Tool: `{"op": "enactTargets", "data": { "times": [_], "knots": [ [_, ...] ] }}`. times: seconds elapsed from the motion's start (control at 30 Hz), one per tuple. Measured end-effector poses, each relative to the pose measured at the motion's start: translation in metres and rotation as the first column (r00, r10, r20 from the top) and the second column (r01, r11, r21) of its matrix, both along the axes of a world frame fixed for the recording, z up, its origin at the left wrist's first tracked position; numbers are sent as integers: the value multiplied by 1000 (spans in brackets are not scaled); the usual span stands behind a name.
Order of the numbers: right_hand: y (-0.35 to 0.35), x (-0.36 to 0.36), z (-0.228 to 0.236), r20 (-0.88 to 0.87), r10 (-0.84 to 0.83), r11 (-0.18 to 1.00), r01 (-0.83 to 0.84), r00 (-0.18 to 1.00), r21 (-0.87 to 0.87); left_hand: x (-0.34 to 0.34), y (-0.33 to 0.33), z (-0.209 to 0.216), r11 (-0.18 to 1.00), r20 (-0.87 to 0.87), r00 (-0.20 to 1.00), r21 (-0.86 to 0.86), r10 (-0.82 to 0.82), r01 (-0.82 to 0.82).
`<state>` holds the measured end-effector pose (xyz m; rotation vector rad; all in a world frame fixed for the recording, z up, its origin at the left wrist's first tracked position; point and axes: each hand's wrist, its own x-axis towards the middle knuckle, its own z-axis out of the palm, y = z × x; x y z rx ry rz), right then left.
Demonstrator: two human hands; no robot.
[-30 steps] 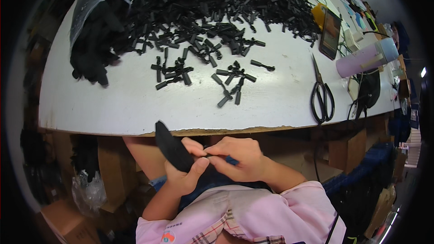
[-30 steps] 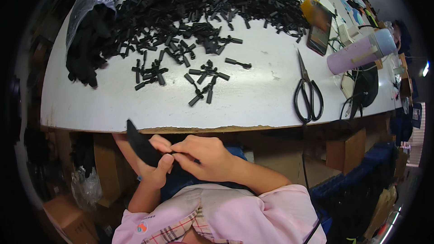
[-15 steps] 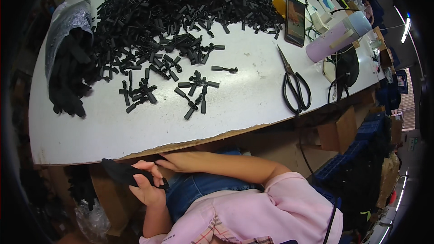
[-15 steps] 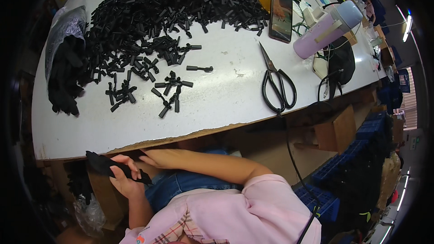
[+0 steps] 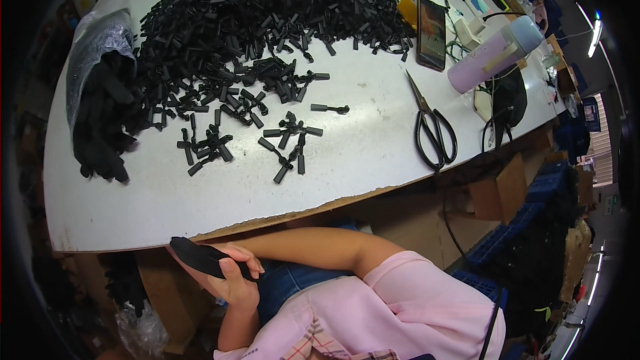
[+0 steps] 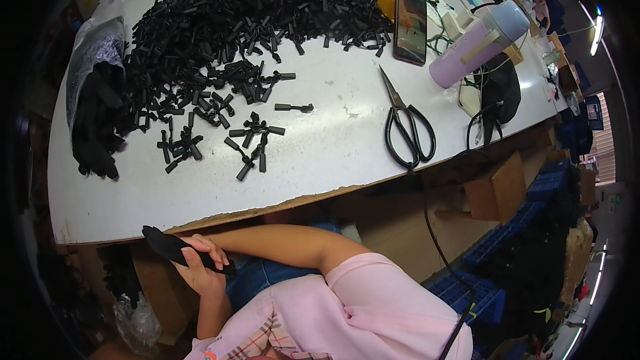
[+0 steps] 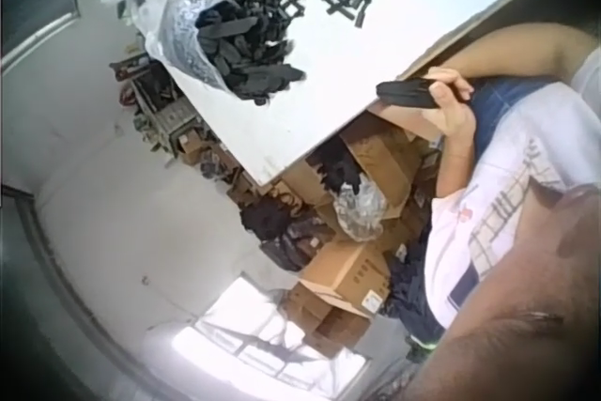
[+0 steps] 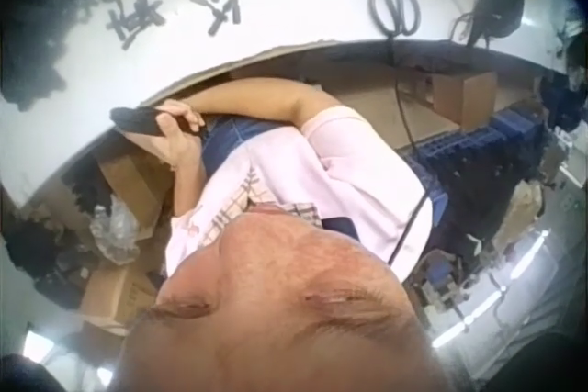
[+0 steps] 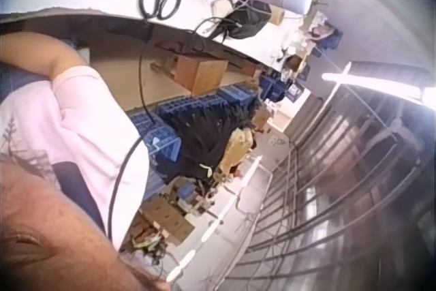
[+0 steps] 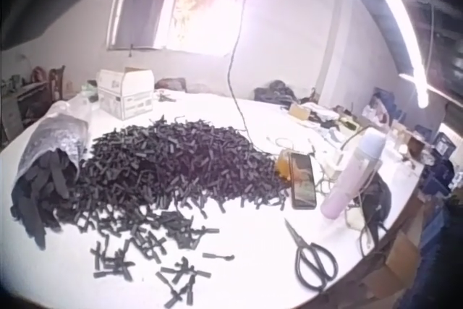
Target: Assembling small black plastic components by hand.
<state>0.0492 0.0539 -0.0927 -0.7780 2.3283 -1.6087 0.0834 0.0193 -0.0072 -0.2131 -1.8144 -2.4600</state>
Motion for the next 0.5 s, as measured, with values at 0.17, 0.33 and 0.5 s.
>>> {"op": "enactTargets", "data": {
  "times": [0.17,0.33,0.5],
  "knots": [
    [2,11,-1,39,19,1000,-20,999,23,3,1,-2,1000,12,1000,1,-13,13],
    [-2,-8,5,63,55,998,-57,997,28,3,6,0,1000,-27,1000,-5,0,-1],
    [21,-14,22,64,116,993,-118,991,18,7,9,13,997,42,999,-81,0,4]
  ]
}}
